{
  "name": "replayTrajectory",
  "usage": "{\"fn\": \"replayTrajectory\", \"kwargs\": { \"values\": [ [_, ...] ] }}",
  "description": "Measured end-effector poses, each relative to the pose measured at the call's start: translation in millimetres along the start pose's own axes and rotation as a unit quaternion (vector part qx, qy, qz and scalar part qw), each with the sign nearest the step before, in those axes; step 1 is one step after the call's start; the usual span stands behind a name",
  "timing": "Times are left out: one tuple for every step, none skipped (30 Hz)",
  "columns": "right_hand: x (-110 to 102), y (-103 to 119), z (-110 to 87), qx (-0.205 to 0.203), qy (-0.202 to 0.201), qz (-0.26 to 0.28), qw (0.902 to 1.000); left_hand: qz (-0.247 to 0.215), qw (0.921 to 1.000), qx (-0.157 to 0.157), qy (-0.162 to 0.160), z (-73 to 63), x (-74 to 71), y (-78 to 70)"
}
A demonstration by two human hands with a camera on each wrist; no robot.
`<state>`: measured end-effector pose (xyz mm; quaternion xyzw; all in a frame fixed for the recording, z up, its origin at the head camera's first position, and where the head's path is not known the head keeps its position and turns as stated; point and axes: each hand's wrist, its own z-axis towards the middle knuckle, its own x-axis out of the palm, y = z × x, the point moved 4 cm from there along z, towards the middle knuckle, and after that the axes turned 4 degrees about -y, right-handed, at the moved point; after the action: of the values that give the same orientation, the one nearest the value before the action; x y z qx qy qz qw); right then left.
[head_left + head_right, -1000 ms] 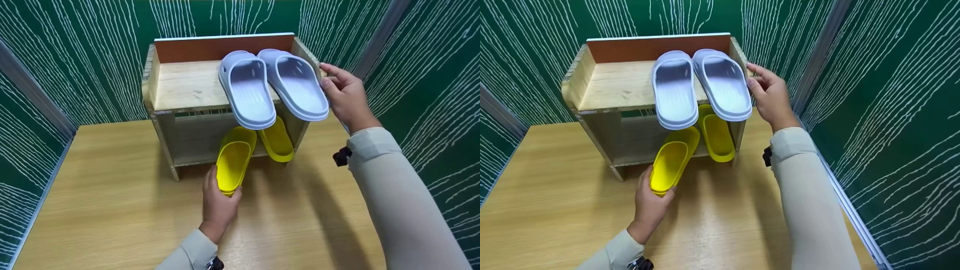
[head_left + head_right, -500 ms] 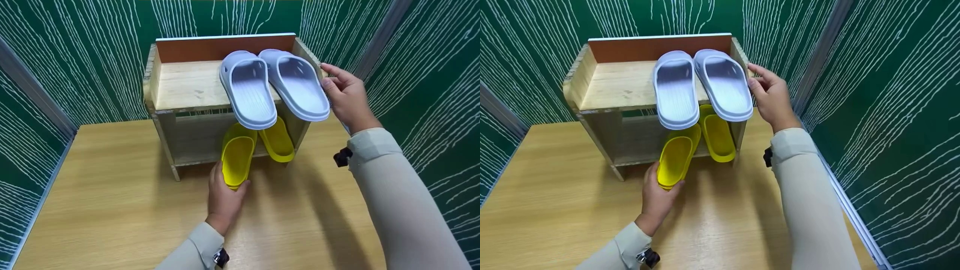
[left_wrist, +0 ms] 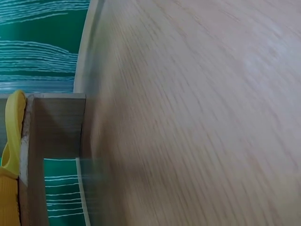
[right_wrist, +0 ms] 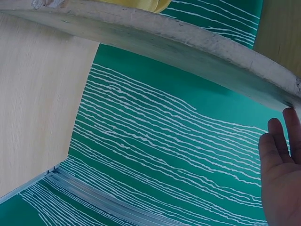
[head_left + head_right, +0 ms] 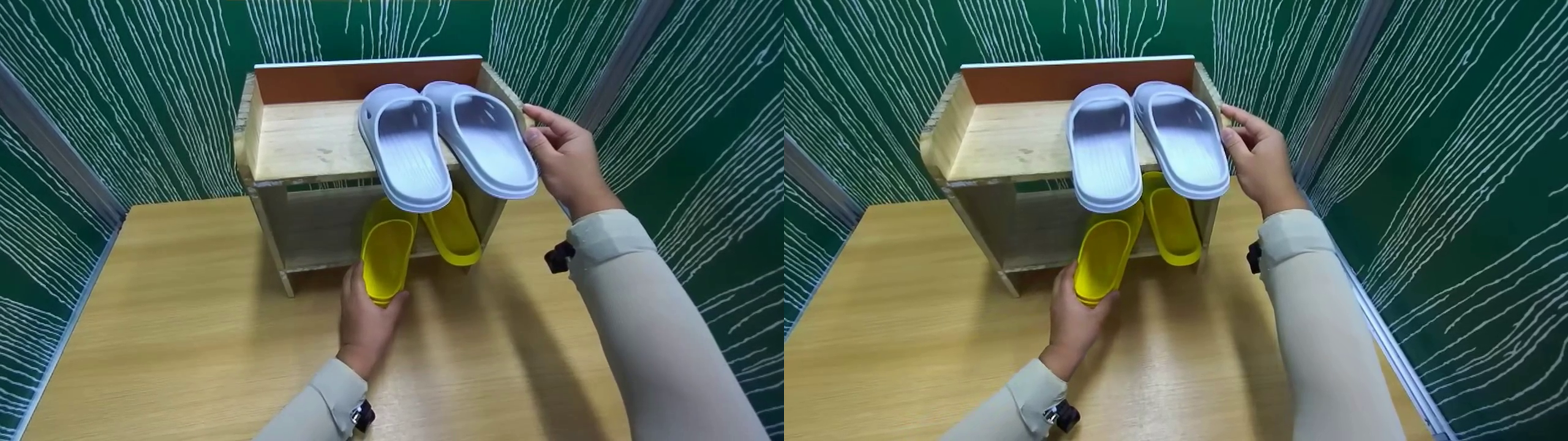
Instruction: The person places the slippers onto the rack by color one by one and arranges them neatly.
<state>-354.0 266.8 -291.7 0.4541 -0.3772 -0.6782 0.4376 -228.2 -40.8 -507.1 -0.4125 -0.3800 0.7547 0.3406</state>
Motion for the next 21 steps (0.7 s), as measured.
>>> {"fn": "replayTrajectory", "kwargs": {
  "values": [
    [0,0,0.0,0.0,-0.001,-0.002,1.0,-0.001,1.0,-0.001,0.001,-0.4,0.0,0.5],
    [0,0,0.1,-0.001,-0.001,-0.004,1.0,-0.004,1.0,-0.002,0.002,-1.0,-0.1,1.2],
    [0,0,0.2,-0.001,-0.002,-0.004,1.0,-0.006,1.0,-0.004,0.003,-1.7,-0.2,2.1],
    [0,-1,0.3,-0.001,-0.001,-0.003,1.0,-0.01,0.9999,-0.005,0.003,-2.5,-0.4,2.9],
    [1,-1,0.5,-0.002,-0.001,-0.002,1.0,-0.013,0.9999,-0.006,0.002,-3.3,-0.7,3.9],
    [1,0,0.6,-0.004,-0.001,-0.003,1.0,-0.017,0.9998,-0.007,-0.001,-4.3,-1.0,4.9],
    [1,0,0.5,-0.006,-0.001,-0.003,1.0,-0.018,0.9998,-0.009,-0.003,-5.6,-1.6,6.3],
    [2,0,0.4,-0.008,-0.001,-0.003,1.0,-0.017,0.9998,-0.012,-0.006,-7.2,-2.3,8.2],
    [2,0,0.3,-0.009,-0.001,-0.003,0.9999,-0.016,0.9997,-0.014,-0.009,-8.8,-3.2,9.8],
    [2,0,0.1,-0.012,-0.002,-0.004,0.9999,-0.014,0.9997,-0.016,-0.013,-10.5,-4.2,11.6],
    [2,0,-0.1,-0.013,-0.003,-0.005,0.9999,-0.01,0.9996,-0.019,-0.016,-12.4,-5.1,13.5],
    [2,0,-0.3,-0.015,-0.004,-0.006,0.9999,-0.007,0.9996,-0.021,-0.018,-14.5,-5.6,15.8],
    [2,0,-0.6,-0.016,-0.005,-0.006,0.9998,-0.002,0.9995,-0.024,-0.02,-16.9,-6.4,17.8],
    [2,0,-0.8,-0.016,-0.006,-0.005,0.9998,-0.001,0.9994,-0.027,-0.02,-19.1,-7.1,19.6],
    [2,0,-1.0,-0.015,-0.007,-0.003,0.9999,-0.001,0.9994,-0.027,-0.02,-21.1,-7.4,21.7],
    [1,0,-0.9,-0.013,-0.007,0.0,0.9999,-0.001,0.9994,-0.026,-0.021,-22.9,-7.8,23.2],
    [1,0,-0.8,-0.011,-0.007,0.003,0.9999,-0.003,0.9995,-0.024,-0.021,-24.6,-8.3,24.4],
    [1,0,-0.8,-0.009,-0.007,0.005,0.9999,-0.006,0.9995,-0.024,-0.02,-25.9,-8.8,25.3],
    [1,0,-0.7,-0.006,-0.006,0.008,0.9999,-0.009,0.9995,-0.022,-0.02,-26.8,-9.4,25.7],
    [1,-1,-0.6,-0.004,-0.006,0.012,0.9999,-0.015,0.9995,-0.019,-0.019,-27.3,-9.6,26.1],
    [2,-1,-0.5,-0.001,-0.005,0.015,0.9999,-0.019,0.9995,-0.015,-0.018,-27.5,-9.6,26.2]
  ]
}}
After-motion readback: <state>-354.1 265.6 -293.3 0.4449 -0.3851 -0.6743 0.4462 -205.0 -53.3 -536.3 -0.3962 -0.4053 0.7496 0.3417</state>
